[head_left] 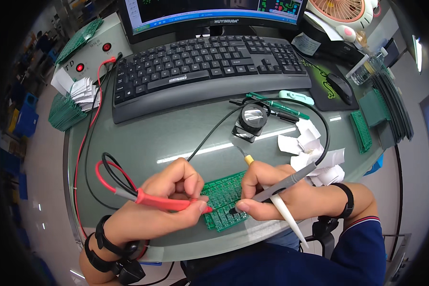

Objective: Testing and marking a circuit board with multimeter probes and a pen at an electronics workstation.

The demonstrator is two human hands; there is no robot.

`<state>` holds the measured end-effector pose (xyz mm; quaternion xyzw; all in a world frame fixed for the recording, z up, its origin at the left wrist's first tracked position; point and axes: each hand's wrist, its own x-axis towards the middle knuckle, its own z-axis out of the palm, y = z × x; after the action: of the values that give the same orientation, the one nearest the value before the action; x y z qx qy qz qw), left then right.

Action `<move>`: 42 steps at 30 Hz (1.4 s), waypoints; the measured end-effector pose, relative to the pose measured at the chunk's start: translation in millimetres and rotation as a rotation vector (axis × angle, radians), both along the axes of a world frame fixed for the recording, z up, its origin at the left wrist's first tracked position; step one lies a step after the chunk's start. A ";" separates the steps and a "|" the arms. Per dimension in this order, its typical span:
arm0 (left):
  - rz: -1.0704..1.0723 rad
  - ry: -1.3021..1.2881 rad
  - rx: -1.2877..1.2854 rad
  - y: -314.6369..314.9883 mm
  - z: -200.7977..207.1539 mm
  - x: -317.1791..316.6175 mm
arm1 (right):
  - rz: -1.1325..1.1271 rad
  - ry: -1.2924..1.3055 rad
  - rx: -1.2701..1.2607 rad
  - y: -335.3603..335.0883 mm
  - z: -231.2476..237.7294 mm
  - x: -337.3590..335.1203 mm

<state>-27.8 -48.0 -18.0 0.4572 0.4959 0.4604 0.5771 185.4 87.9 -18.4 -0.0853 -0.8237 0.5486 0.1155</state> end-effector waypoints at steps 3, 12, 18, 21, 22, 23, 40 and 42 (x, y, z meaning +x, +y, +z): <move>-0.008 0.024 0.000 -0.3 -1.8 1.7 | -0.006 0.001 -0.030 -1.3 -0.2 1.9; -0.020 0.031 -0.046 -2.7 4.0 7.0 | -0.011 -0.021 -0.030 -4.7 1.2 5.7; -0.027 0.033 -0.056 -0.6 1.9 3.9 | -0.003 -0.018 -0.035 -2.6 -0.9 5.5; -0.031 0.054 -0.042 -1.1 1.8 3.6 | 0.016 0.010 -0.041 -4.4 -3.6 4.6; -0.033 0.052 -0.040 -0.9 1.5 3.5 | 0.019 0.033 -0.046 -5.0 -4.7 4.0; -0.035 0.050 -0.037 -0.8 1.1 3.4 | 0.020 0.031 -0.048 -4.4 -4.5 4.1; -0.032 0.022 -0.048 -1.4 1.1 3.3 | 0.044 0.022 -0.018 -3.3 -3.1 3.2; -0.031 -0.012 -0.059 -1.8 0.0 2.9 | 0.042 0.025 -0.018 -3.8 -3.6 2.9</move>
<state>-24.9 -49.8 -18.0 0.4447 0.4985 0.4393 0.6006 188.2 84.1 -22.1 -0.0623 -0.8188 0.5593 0.1136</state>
